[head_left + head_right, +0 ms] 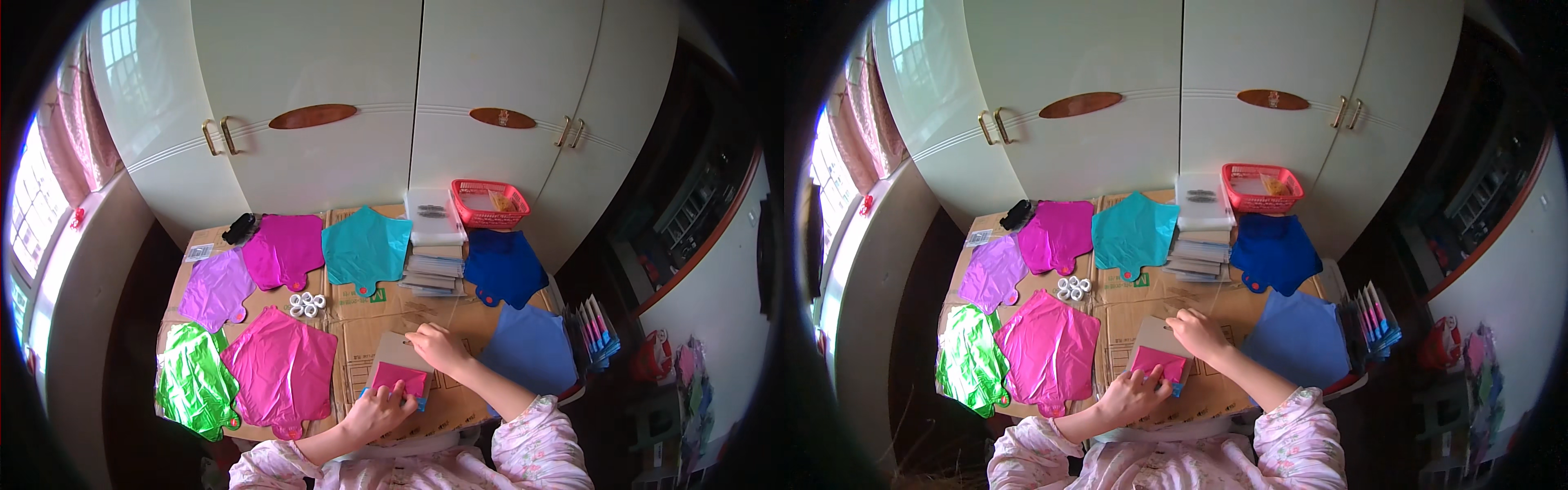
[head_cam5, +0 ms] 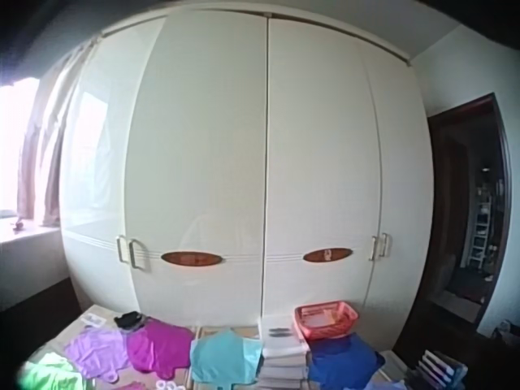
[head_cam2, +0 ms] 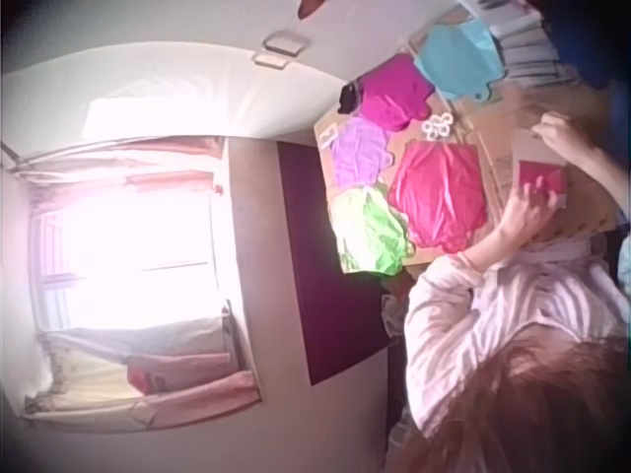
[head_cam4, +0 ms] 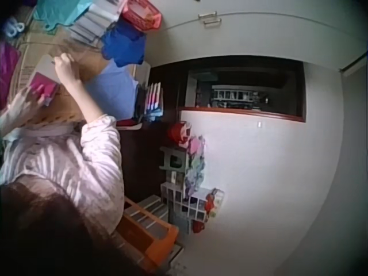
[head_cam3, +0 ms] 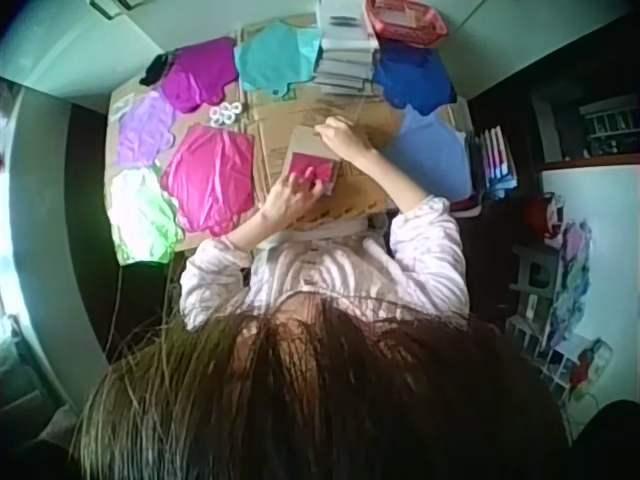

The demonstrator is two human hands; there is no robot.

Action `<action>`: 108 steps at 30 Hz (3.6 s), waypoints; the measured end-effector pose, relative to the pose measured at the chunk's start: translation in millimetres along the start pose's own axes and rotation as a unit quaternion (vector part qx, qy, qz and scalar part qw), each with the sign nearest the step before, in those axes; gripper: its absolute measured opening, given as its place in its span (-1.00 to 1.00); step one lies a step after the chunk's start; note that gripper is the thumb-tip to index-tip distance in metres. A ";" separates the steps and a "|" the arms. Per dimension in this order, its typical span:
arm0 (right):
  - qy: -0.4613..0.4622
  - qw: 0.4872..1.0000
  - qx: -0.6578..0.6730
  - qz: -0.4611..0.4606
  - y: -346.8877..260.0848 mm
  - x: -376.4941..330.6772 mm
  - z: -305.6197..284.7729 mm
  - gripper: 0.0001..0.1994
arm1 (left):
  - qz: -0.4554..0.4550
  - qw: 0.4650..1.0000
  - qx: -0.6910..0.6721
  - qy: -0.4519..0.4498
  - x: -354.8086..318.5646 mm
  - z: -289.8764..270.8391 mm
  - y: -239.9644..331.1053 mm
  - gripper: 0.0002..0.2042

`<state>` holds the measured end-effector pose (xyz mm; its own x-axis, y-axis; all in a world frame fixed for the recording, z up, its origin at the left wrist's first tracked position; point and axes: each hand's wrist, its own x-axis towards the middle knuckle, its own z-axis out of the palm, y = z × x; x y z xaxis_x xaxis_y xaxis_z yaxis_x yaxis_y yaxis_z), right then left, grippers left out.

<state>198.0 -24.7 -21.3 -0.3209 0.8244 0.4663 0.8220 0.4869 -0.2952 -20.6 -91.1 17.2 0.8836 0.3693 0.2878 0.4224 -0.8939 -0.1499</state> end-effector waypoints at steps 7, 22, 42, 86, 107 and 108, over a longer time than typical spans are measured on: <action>-0.047 0.995 -0.055 -0.067 -8.7 -2.7 -8.4 -0.81 | -0.014 0.998 -0.019 -0.054 5.9 -2.7 -5.1 -0.65; 0.029 0.996 0.057 -0.054 -19.0 0.8 -19.4 -0.81 | -0.016 0.998 0.053 0.005 28.0 25.4 -26.8 -0.74; 0.051 0.556 0.748 0.358 -75.9 -48.1 -15.1 -0.63 | -0.067 0.992 0.050 0.093 15.9 20.2 -25.3 -0.57; 0.127 0.797 0.550 0.215 -81.9 -45.7 -42.5 -0.91 | -0.370 0.357 -0.829 0.221 -2.7 6.2 -25.7 -0.95; 0.142 0.789 0.573 0.171 -91.0 -38.6 -35.1 -0.76 | -0.380 0.252 -0.860 0.230 -0.3 9.5 -23.6 -0.95; 0.141 0.791 0.571 0.172 -92.4 -38.2 -35.3 -0.75 | -0.381 0.255 -0.858 0.233 0.0 9.9 -23.1 -0.94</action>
<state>150.9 -111.4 17.7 0.0788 0.9457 0.3154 -0.1735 0.3245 -0.9298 -28.5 -68.0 11.3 0.3882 0.8890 -0.2427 -0.6277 0.4479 0.6367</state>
